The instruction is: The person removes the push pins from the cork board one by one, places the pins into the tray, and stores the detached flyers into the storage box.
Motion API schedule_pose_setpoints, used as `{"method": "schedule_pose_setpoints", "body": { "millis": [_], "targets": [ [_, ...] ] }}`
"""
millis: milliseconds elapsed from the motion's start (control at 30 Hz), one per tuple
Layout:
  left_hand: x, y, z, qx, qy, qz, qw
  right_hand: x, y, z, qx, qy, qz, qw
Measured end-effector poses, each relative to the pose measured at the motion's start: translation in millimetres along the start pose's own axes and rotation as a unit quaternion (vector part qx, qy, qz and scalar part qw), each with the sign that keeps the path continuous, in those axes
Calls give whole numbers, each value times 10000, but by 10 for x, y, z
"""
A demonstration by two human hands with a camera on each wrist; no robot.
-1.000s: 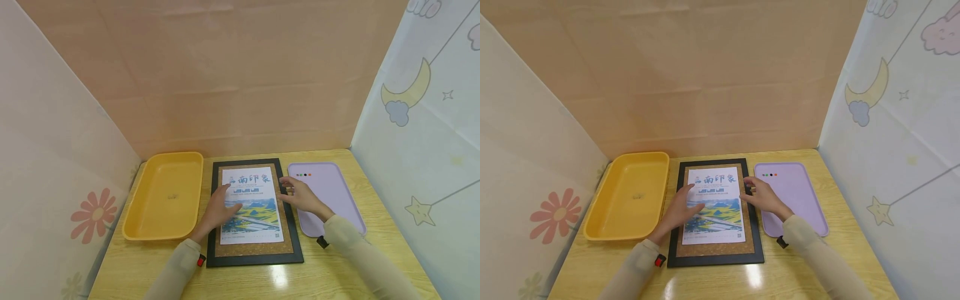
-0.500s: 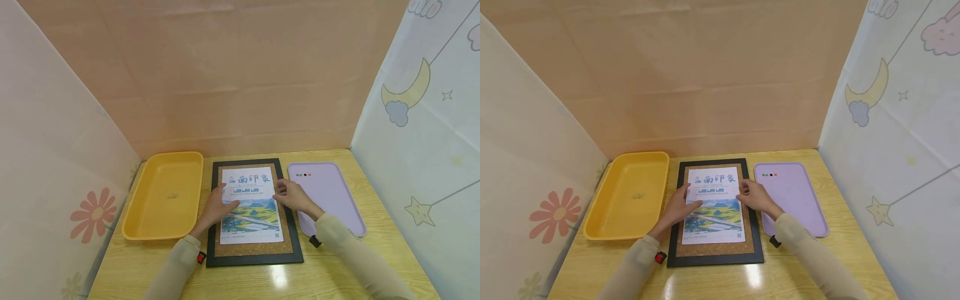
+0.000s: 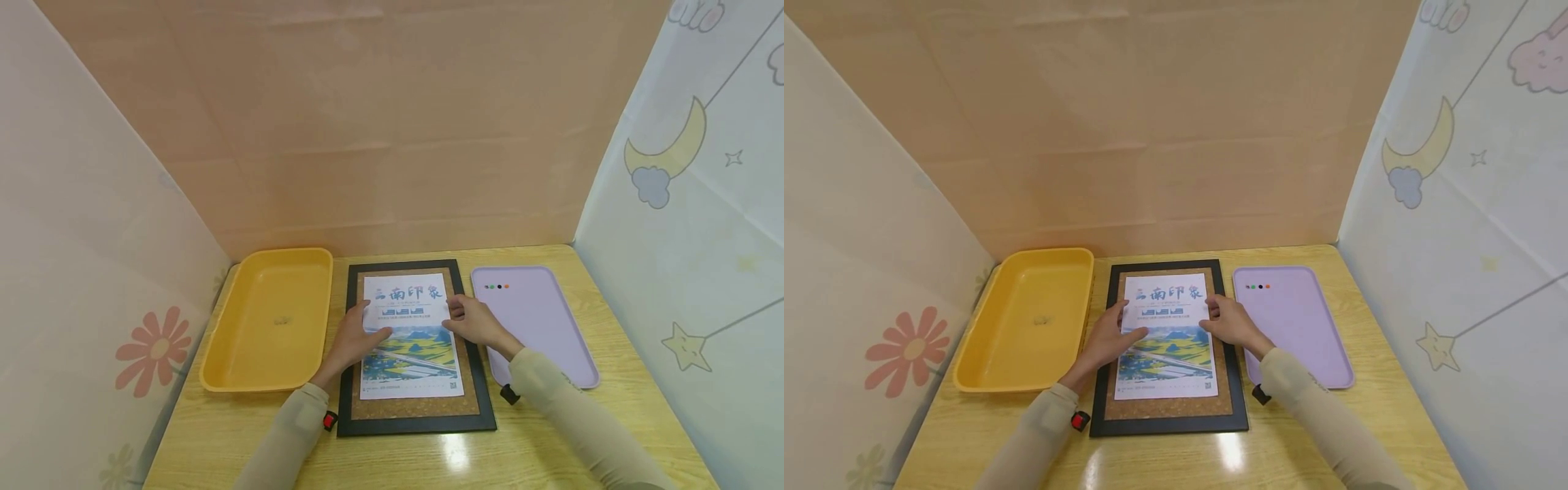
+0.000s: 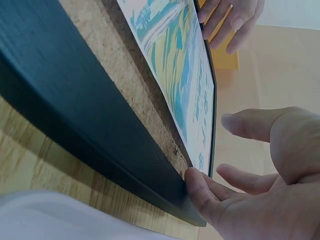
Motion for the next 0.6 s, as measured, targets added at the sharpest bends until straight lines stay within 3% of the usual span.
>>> {"method": "schedule_pose_setpoints", "body": {
  "millis": [167,367,600],
  "targets": [
    [-72,-19,-18,19,-187,-267,9995,-14,2,8,-15,104,14,9999],
    [-85,-23,-25,-112,-284,-238,9993,-25,0,18,-113,159,-50,9998],
    [-58,-9,-57,-432,-557,21,9975,-30,-9,30,-336,601,16,9976]
  ]
}}
Point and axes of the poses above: each hand's wrist, its own y-axis towards the middle knuckle, its own z-axis out of the palm, x = y × z, the point moved 4 cm from there along y, towards the middle knuckle, and after that the axes turned 5 degrees about x, right-handed, at the moved point
